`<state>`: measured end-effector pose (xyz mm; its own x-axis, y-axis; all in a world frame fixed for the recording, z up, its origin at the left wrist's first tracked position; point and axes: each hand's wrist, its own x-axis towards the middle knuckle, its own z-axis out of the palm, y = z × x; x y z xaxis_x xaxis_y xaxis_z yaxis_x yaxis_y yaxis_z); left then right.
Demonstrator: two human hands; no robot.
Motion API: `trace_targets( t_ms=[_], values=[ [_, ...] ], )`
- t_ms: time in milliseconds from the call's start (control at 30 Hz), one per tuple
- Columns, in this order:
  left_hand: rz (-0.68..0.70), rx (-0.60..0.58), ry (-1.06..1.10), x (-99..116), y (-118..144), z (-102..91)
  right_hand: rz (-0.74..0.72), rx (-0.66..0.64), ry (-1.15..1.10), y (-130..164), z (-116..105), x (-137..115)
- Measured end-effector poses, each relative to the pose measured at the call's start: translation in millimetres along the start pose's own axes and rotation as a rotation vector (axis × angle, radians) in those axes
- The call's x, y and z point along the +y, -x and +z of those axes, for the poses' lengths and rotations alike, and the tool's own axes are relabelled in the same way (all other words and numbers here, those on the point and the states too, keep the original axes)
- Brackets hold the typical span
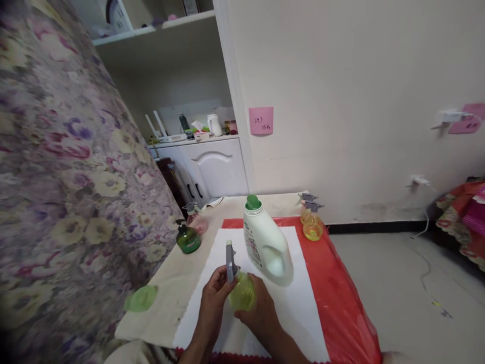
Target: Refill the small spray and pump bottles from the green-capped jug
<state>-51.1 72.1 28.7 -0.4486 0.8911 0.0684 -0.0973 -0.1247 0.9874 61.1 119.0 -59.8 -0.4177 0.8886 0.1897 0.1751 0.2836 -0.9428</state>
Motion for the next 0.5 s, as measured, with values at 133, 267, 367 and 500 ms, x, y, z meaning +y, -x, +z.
trace_targets(
  t_ms=[133, 267, 367, 500],
  values=[
    [-0.012, 0.005, 0.004, 8, 6, -0.2, -0.089, 0.032, -0.080, 8, -6, -14],
    [-0.009, 0.020, 0.025, 19, 16, -3.3, -0.194, 0.028, -0.118, 18, -13, -29],
    [-0.004, 0.029, 0.037, 28, 24, -7.2, -0.239, 0.016, -0.148, 26, -16, -39],
    [0.008, 0.035, 0.012, 38, 32, -13.6, -0.268, -0.015, -0.193, 35, -16, -52]
  ],
)
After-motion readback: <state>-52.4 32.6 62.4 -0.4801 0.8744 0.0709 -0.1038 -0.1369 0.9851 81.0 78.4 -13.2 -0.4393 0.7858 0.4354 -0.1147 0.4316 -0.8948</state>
